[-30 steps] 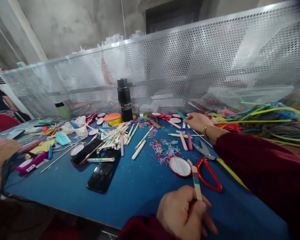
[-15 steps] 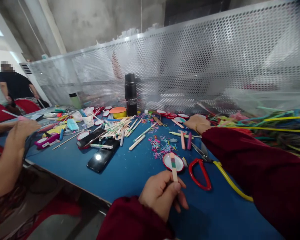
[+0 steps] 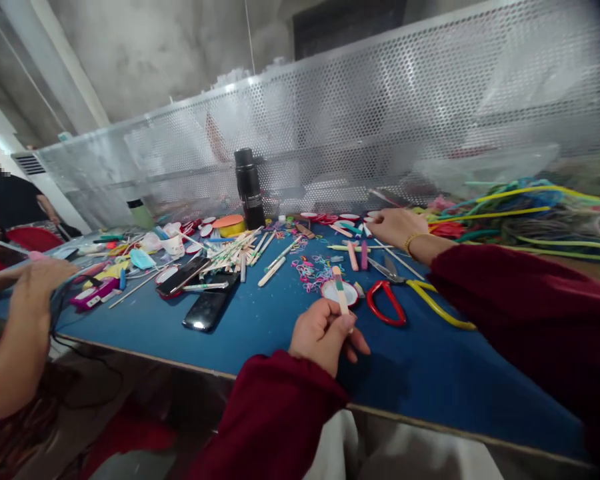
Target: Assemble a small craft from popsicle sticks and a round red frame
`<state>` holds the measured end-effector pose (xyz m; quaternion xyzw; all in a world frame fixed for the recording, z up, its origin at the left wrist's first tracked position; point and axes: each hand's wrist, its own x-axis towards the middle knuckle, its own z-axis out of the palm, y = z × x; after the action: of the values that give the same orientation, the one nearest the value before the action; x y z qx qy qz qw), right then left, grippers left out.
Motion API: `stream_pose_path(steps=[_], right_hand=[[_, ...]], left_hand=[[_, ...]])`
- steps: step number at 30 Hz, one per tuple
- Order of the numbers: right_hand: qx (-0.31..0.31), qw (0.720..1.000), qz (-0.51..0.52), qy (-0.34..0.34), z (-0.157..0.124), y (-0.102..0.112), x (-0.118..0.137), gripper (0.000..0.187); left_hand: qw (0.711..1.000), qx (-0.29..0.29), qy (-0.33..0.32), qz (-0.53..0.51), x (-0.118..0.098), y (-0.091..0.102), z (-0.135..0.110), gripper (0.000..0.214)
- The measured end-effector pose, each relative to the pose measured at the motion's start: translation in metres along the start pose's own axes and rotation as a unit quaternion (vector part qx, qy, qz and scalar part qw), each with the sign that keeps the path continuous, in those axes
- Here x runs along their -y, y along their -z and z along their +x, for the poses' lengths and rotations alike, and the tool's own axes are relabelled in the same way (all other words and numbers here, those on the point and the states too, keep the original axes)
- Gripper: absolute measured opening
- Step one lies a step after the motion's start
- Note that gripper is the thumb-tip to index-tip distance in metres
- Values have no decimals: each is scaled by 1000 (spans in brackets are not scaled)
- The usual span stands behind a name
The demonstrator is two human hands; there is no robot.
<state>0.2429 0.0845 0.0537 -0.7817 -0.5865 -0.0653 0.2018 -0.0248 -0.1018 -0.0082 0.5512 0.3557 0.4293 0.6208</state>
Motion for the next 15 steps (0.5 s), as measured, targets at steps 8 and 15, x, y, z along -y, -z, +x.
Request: stream_pose_path(steps=[8,15], right_hand=[[58,941,293,161,-126,35,15,46],[175,857,456,165,-189,31,49,56]], left_hand=[[998,-58,-39,-5,-3,1,1,26],[995,-81,-50,29,-2,0,5,21]])
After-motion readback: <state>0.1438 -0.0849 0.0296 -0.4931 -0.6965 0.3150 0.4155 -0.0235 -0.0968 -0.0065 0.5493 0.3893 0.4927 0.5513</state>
